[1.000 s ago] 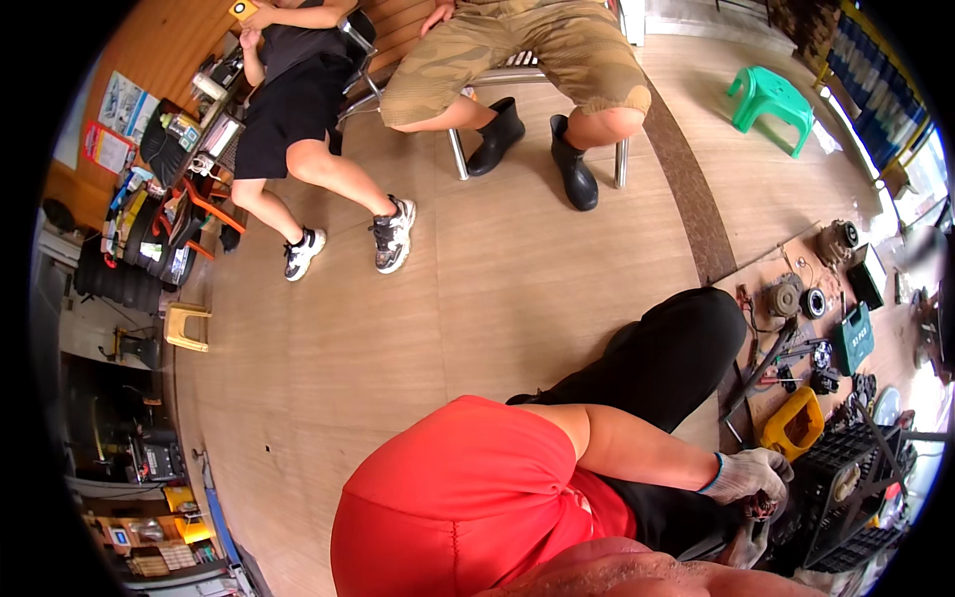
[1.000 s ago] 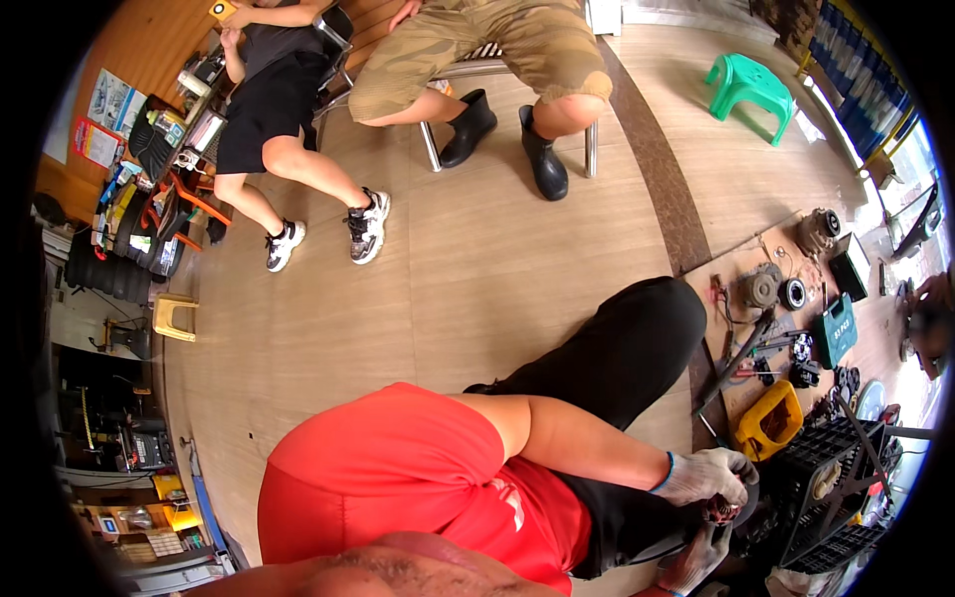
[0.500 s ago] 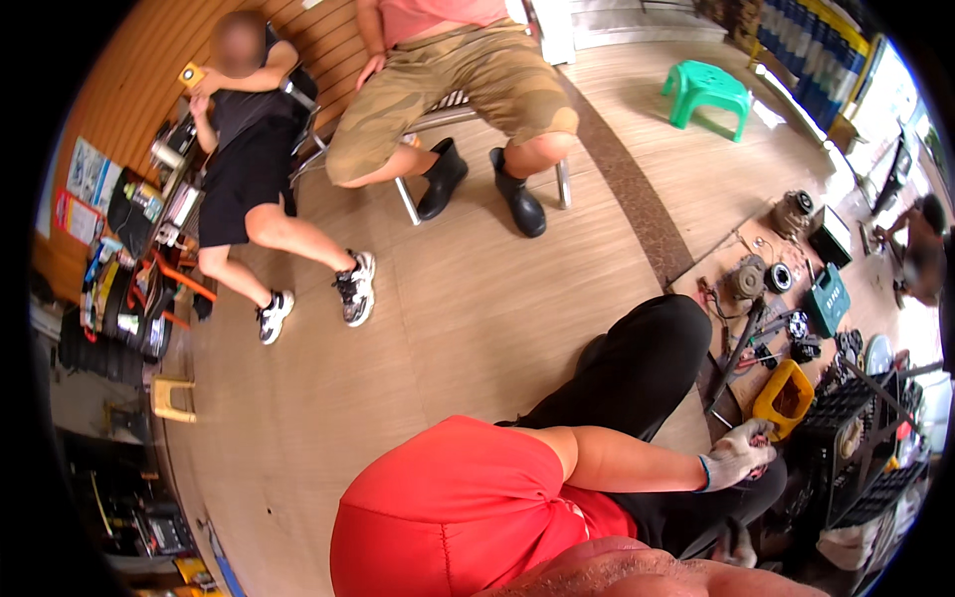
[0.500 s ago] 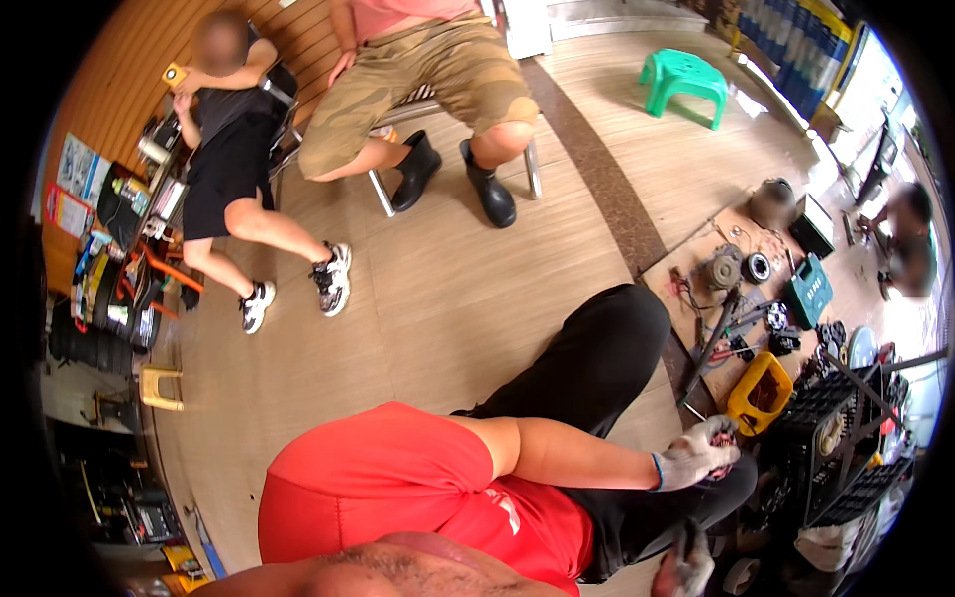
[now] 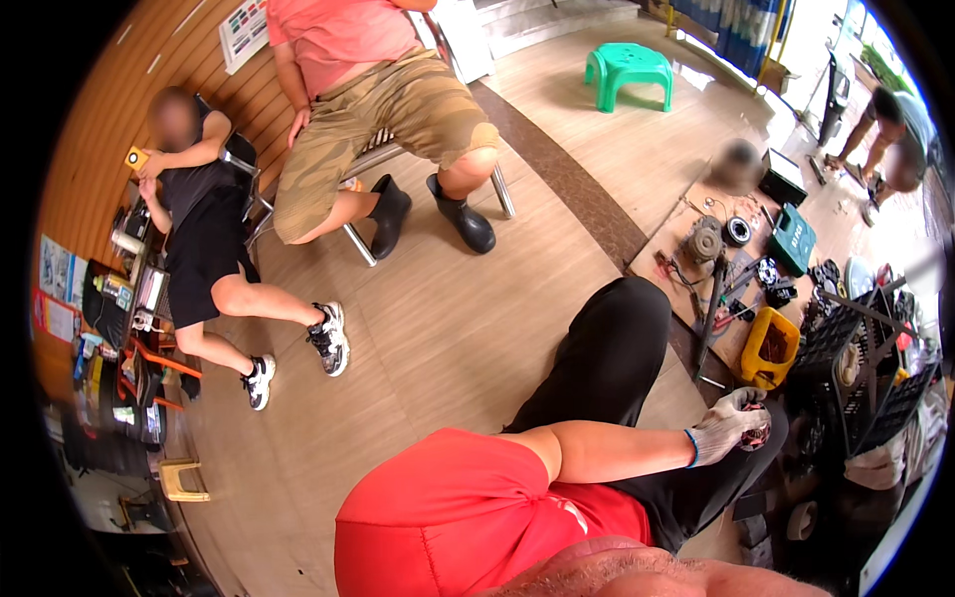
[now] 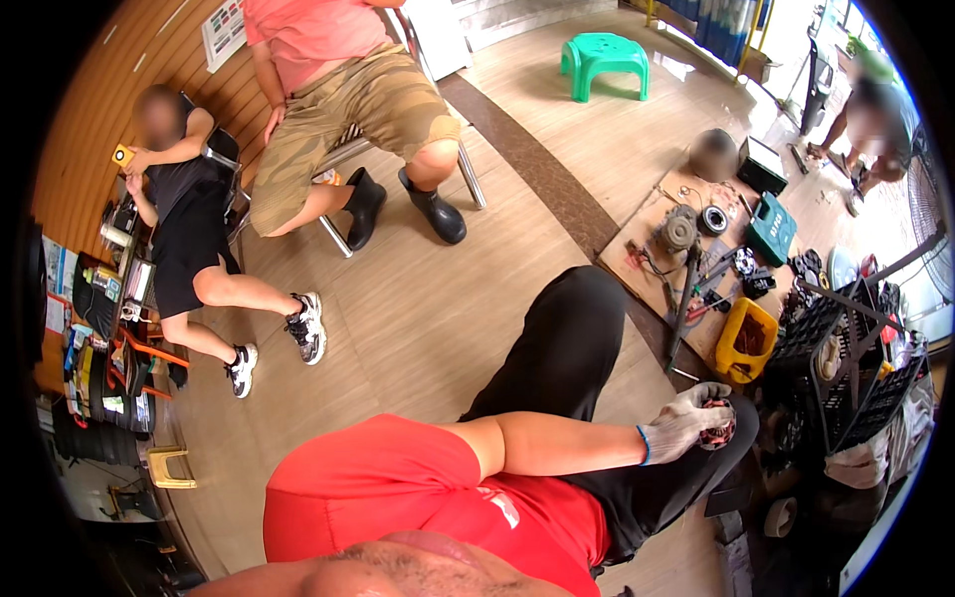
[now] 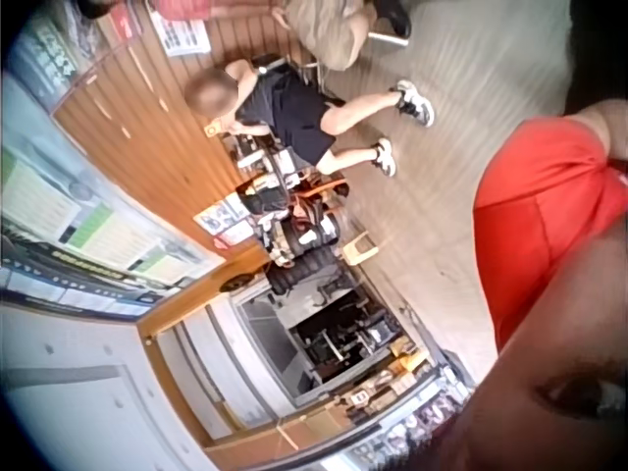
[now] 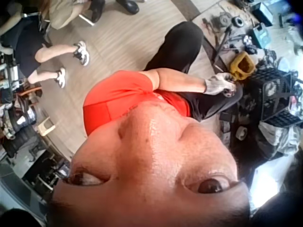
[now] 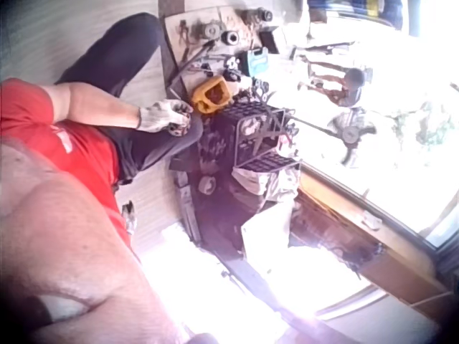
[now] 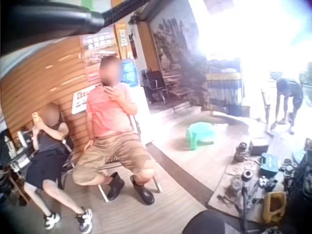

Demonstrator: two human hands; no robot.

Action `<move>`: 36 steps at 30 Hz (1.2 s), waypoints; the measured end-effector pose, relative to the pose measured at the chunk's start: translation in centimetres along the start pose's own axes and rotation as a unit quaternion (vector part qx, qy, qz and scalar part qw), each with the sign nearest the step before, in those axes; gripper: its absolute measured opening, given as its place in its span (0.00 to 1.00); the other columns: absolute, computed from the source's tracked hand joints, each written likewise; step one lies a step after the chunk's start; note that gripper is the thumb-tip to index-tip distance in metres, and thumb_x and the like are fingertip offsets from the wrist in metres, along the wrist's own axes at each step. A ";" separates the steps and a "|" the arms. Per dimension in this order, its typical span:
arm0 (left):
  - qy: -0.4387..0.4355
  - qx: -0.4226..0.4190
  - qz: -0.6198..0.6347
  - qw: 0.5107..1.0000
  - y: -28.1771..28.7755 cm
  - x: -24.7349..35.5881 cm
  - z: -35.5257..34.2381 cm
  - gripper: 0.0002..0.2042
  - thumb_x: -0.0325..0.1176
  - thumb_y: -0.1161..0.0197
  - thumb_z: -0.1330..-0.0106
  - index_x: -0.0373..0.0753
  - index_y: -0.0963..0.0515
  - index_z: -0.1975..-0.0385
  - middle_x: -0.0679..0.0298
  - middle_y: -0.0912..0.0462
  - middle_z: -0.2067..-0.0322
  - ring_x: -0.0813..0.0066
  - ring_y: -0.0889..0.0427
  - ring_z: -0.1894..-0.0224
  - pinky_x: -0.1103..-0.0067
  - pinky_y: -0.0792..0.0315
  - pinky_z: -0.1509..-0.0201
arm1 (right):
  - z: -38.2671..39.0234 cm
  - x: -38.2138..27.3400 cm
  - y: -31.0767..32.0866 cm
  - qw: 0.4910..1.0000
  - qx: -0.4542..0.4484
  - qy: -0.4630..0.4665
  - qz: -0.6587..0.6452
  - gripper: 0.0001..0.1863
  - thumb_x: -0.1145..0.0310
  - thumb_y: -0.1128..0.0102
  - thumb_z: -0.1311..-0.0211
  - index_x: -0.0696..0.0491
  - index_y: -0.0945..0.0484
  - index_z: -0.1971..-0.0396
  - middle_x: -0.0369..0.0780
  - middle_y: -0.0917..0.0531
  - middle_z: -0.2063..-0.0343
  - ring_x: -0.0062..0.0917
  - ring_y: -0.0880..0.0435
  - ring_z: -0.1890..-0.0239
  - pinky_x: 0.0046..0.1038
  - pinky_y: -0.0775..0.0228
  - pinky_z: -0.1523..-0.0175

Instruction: The person sits on the floor and uses pliers to strip the insulation from wires attached to a motor stator. They then use a screwdriver to adjust components within the stator while holding it in their gloved hands.

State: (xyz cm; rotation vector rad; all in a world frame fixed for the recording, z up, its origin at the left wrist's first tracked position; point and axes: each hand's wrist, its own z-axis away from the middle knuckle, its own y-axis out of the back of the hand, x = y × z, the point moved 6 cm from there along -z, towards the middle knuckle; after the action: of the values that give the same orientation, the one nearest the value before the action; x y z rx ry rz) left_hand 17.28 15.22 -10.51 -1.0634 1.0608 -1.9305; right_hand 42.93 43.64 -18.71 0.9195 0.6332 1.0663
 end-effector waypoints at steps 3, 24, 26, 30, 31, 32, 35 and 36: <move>0.036 -0.039 -0.029 0.998 -0.3 -0.8 0.7 0.21 0.27 0.35 0.33 0.35 0.34 0.43 0.65 0.21 0.67 0.80 0.21 0.70 0.81 0.24 0.66 | -1.0 -4.1 3.9 0.993 0.076 0.020 -0.087 0.22 0.64 0.44 0.33 0.52 0.25 0.41 0.50 0.16 0.51 0.42 0.15 0.52 0.39 0.23 0.51; 0.026 -0.035 -0.005 0.999 -0.4 2.0 0.9 0.18 0.22 0.38 0.32 0.40 0.31 0.43 0.61 0.19 0.56 0.68 0.14 0.59 0.69 0.15 0.57 | -2.1 -19.2 16.4 0.920 0.215 0.231 -0.231 0.13 0.64 0.43 0.32 0.54 0.20 0.53 0.50 0.16 0.59 0.49 0.17 0.57 0.41 0.24 0.55; 0.012 -0.022 -0.013 1.000 -0.2 2.0 0.5 0.18 0.23 0.38 0.32 0.38 0.31 0.44 0.60 0.20 0.56 0.69 0.14 0.59 0.71 0.15 0.57 | -1.4 -15.5 14.5 0.932 0.241 0.192 -0.192 0.13 0.63 0.44 0.32 0.52 0.19 0.54 0.47 0.15 0.61 0.47 0.16 0.59 0.40 0.23 0.56; 0.016 0.000 -0.057 0.998 0.4 0.7 0.0 0.18 0.22 0.37 0.32 0.36 0.31 0.44 0.60 0.20 0.57 0.70 0.14 0.59 0.72 0.15 0.57 | 2.2 -5.5 7.4 0.968 0.212 0.103 -0.087 0.13 0.61 0.49 0.29 0.50 0.18 0.55 0.45 0.14 0.61 0.45 0.15 0.63 0.41 0.22 0.60; 0.013 0.003 -0.064 0.998 0.4 0.3 0.0 0.18 0.23 0.37 0.32 0.35 0.31 0.44 0.60 0.20 0.57 0.71 0.15 0.60 0.72 0.15 0.57 | 3.5 -2.8 4.9 0.981 0.178 0.066 -0.048 0.13 0.60 0.50 0.28 0.49 0.18 0.56 0.46 0.14 0.61 0.46 0.15 0.64 0.43 0.22 0.60; 0.015 0.002 -0.062 0.998 0.4 0.0 0.0 0.18 0.23 0.38 0.32 0.35 0.31 0.44 0.60 0.20 0.57 0.70 0.15 0.59 0.72 0.15 0.57 | 5.0 -0.4 2.7 0.987 0.159 0.035 0.002 0.14 0.59 0.51 0.28 0.48 0.18 0.56 0.46 0.14 0.62 0.47 0.15 0.64 0.44 0.22 0.61; 0.034 0.006 -0.063 0.997 0.5 -0.5 -0.1 0.18 0.24 0.38 0.31 0.34 0.32 0.44 0.61 0.20 0.57 0.69 0.15 0.59 0.70 0.15 0.57 | 11.6 6.9 -4.4 0.981 0.048 -0.170 -0.084 0.18 0.53 0.50 0.29 0.49 0.17 0.59 0.52 0.15 0.63 0.52 0.16 0.59 0.49 0.25 0.55; 0.022 -0.008 -0.061 0.998 0.3 -0.3 -0.1 0.18 0.24 0.38 0.31 0.35 0.32 0.44 0.61 0.20 0.57 0.69 0.15 0.59 0.70 0.15 0.57 | 13.8 8.1 -6.5 0.976 0.002 -0.186 -0.114 0.22 0.46 0.48 0.32 0.45 0.18 0.52 0.53 0.15 0.59 0.51 0.16 0.55 0.48 0.24 0.50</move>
State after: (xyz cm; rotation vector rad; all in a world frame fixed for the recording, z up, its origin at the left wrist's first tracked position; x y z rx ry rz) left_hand 17.32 15.33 -10.94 -1.1218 1.0577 -2.0547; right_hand 60.07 45.50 -17.67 0.9927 0.4156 0.6643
